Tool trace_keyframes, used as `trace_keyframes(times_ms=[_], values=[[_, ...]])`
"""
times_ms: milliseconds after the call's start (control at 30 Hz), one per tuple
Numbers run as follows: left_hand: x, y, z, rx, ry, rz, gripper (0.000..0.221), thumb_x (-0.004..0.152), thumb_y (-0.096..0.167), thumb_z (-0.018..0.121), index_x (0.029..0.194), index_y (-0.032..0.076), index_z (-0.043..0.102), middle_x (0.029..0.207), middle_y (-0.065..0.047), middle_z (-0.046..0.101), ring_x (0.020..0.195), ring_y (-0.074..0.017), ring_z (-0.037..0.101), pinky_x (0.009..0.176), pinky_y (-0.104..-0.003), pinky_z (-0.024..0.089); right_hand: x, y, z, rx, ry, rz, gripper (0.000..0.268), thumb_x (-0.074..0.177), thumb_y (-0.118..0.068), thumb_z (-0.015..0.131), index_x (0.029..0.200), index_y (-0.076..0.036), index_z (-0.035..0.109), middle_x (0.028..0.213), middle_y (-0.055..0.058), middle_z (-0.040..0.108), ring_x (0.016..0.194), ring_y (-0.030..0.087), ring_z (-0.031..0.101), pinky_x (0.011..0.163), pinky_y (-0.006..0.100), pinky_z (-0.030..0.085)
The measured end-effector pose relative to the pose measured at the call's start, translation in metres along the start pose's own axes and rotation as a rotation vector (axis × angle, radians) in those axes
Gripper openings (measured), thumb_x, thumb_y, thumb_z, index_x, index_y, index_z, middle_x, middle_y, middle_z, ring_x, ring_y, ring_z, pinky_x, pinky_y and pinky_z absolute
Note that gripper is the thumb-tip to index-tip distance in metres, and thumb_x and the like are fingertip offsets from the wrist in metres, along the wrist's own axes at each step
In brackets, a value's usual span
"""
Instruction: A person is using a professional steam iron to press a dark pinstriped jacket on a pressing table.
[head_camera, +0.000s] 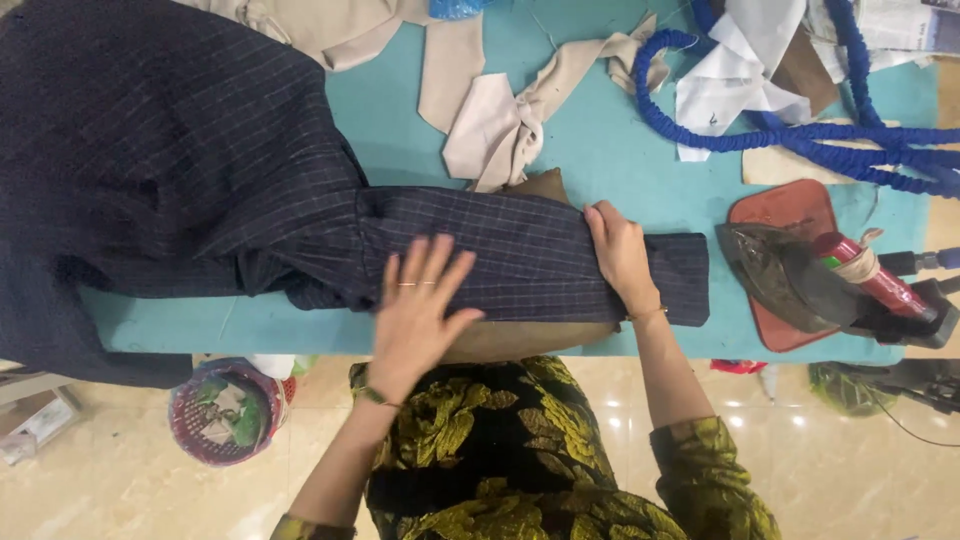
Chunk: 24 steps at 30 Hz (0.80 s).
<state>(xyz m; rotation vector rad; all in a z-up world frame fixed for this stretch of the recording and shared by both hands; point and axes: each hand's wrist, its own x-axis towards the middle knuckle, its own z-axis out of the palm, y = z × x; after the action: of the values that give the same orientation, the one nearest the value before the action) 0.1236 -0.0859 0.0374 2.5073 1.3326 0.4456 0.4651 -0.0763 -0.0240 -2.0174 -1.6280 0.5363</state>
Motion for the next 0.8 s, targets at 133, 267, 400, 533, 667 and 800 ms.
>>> trace_keyframes(times_ms=[133,267,400,533,667,800], values=[[-0.016,-0.027,0.0,0.001,0.047,-0.104,0.074,0.1,0.055,0.052,0.163,0.02,0.033,0.171,-0.013,0.022,0.156,-0.0315,0.024,0.126,-0.047,0.02,-0.004,-0.002,-0.02,-0.273,0.156,-0.2,0.015,0.109,-0.023,0.066,0.098,-0.015,0.069,0.079,0.005,0.071,0.078,0.029,0.072,0.076,0.04,0.056],[0.0,0.009,-0.005,0.023,0.092,-0.057,0.065,0.104,0.043,0.053,0.159,0.01,0.039,0.169,-0.019,0.024,0.156,-0.0341,0.021,0.125,-0.053,0.017,-0.037,-0.039,-0.037,-0.247,0.248,-0.222,0.027,0.106,-0.016,0.06,0.132,-0.012,0.063,0.121,0.011,0.06,0.114,0.034,0.059,0.094,0.046,0.044],[0.035,0.037,0.011,-0.141,0.087,0.111,0.046,0.105,0.021,0.052,0.15,0.011,0.05,0.162,-0.006,0.042,0.153,-0.0226,0.033,0.127,-0.051,0.017,-0.082,-0.117,-0.01,-0.43,-0.051,-0.654,0.076,0.103,-0.067,0.029,0.157,-0.015,0.042,0.167,0.01,0.035,0.156,0.03,0.023,0.127,0.049,0.012],[0.035,-0.006,0.024,0.021,0.061,0.054,0.062,0.102,0.042,0.055,0.159,0.024,0.04,0.169,-0.005,0.029,0.155,-0.0278,0.025,0.123,-0.057,0.017,-0.109,-0.07,-0.002,-0.369,-0.156,-0.555,0.084,0.098,-0.071,0.03,0.163,-0.018,0.028,0.171,0.006,0.022,0.158,0.029,0.013,0.126,0.052,0.003],[0.022,-0.034,0.009,-0.077,0.136,0.002,0.061,0.103,0.035,0.059,0.158,0.014,0.044,0.165,-0.016,0.036,0.151,-0.0366,0.032,0.123,-0.052,0.023,-0.142,0.0,-0.044,-0.408,-0.031,-0.146,0.07,0.102,-0.055,0.042,0.162,-0.02,0.036,0.171,0.009,0.027,0.158,0.025,0.019,0.126,0.047,0.004],[0.022,-0.014,0.001,-0.137,0.103,-0.032,0.07,0.101,0.037,0.064,0.16,0.009,0.039,0.167,-0.022,0.027,0.154,-0.0425,0.023,0.123,-0.06,0.016,-0.163,0.017,-0.061,-0.305,0.158,-0.008,0.046,0.105,-0.026,0.056,0.149,-0.013,0.055,0.162,0.021,0.04,0.15,0.04,0.036,0.12,0.055,0.026]])
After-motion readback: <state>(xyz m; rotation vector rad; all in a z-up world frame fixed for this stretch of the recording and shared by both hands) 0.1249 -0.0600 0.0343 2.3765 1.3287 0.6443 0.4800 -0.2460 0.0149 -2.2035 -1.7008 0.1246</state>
